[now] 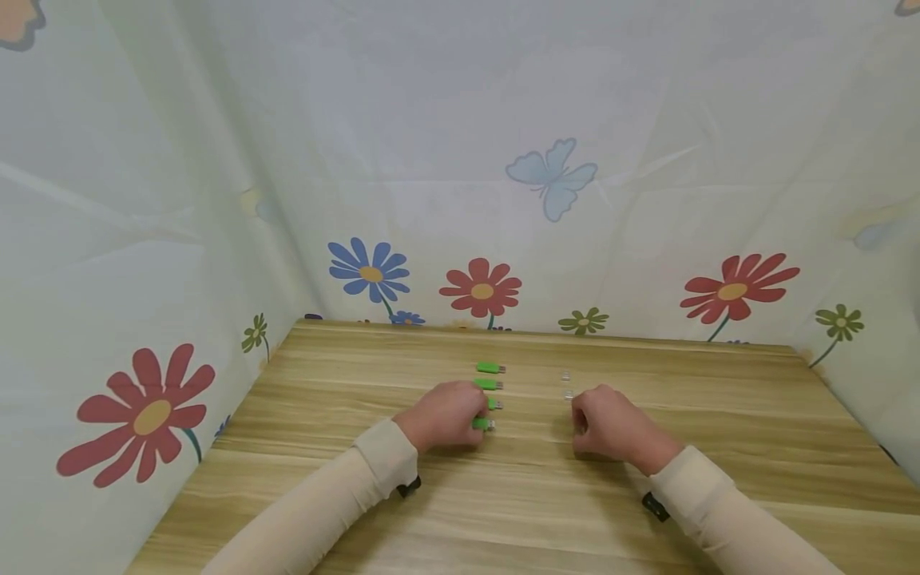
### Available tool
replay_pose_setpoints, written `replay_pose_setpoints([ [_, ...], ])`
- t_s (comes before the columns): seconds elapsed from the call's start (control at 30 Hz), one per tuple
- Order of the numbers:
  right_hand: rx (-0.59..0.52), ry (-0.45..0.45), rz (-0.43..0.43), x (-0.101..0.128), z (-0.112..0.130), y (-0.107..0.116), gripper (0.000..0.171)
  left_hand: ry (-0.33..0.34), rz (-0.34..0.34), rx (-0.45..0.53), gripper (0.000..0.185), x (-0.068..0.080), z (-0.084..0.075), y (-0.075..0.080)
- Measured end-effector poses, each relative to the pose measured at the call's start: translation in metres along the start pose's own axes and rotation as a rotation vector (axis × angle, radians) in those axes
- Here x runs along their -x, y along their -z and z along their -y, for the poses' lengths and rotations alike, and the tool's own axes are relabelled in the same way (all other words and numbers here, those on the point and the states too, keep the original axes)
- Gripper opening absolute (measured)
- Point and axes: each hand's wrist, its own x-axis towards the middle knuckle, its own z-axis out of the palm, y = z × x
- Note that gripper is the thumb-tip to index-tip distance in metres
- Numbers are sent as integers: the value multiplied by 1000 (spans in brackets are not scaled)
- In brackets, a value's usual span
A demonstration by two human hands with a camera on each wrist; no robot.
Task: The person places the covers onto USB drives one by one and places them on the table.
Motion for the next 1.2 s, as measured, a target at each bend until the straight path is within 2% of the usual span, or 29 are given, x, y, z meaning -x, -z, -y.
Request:
replay_pose_setpoints([
  [0.17,-47,-20,6,2,-1,6,19,27,7,10,21,3,-1,8],
  [0.5,-120,24,-10,5,-6,19,14,53,-11,87,9,6,-2,22],
  [0.8,-172,74,-14,7,-8,28,9,3,-22,128,16,10,-3,35],
  [1.2,-331,136,-22,8,-9,26,6,-81,-19,121,14,10,-5,41],
])
